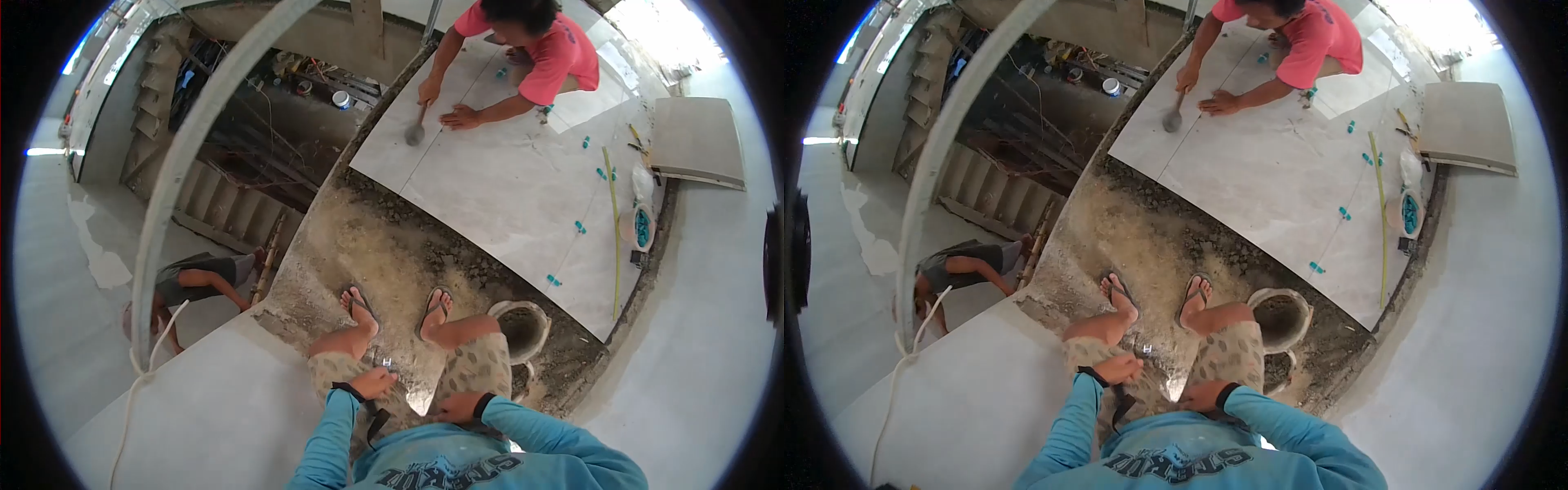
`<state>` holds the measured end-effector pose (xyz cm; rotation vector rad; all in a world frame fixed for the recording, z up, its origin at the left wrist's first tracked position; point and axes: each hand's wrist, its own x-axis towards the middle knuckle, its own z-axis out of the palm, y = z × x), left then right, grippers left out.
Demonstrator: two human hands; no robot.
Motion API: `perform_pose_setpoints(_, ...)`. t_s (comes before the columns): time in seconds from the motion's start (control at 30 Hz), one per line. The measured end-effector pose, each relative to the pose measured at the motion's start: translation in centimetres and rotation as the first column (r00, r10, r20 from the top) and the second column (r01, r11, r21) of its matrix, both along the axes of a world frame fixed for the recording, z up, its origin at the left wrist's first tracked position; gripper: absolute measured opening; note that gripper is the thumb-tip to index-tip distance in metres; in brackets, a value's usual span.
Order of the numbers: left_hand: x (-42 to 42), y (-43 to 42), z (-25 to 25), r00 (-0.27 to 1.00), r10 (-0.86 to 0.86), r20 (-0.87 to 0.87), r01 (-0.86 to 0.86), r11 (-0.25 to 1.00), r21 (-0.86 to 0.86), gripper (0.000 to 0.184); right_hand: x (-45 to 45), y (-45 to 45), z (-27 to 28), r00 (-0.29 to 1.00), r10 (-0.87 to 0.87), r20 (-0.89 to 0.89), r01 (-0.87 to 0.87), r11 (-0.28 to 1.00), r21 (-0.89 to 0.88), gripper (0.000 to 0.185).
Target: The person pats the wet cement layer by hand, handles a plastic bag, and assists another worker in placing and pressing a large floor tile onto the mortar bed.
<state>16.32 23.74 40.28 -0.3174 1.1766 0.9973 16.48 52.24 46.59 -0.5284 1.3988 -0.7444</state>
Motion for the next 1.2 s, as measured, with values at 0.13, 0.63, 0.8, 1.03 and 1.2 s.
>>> perform_pose_setpoints(0.13,-5.4,-0.1,-8.1,0.72,0.332,-0.609,-0.339,0.935,0.109,0.033,-4.2,-6.3,-10.0,0.991,0.129,0.036,-0.122,0.981,-0.151,0.051)
perform_pose_setpoints(0.63,-16.6,-1.6,-14.0,0.271,-0.611,-0.743,0.415,0.771,-0.483,0.04,-17.8,-9.2,-28.7,0.779,-0.012,-0.627,-0.077,0.99,-0.115,0.051)
perform_pose_setpoints(0.8,-18.6,1.1,-14.9,0.268,-0.63,-0.729,0.54,0.725,-0.428,0.031,-17.6,-7.9,-27.0,0.558,0.085,-0.825,-0.19,0.981,-0.027,0.053)
perform_pose_setpoints(1.03,-18.1,4.2,-15.9,-0.003,-0.36,-0.933,0.664,0.697,-0.271,0.025,-13.4,-4.5,-25.8,0.555,-0.113,-0.824,0.105,0.992,-0.066,0.049)
perform_pose_setpoints(1.2,-16.0,3.4,-14.4,0.098,-0.311,-0.945,0.706,0.692,-0.155,0.025,-13.2,-4.8,-24.6,0.585,0.056,-0.809,0.061,0.992,0.113,0.051)
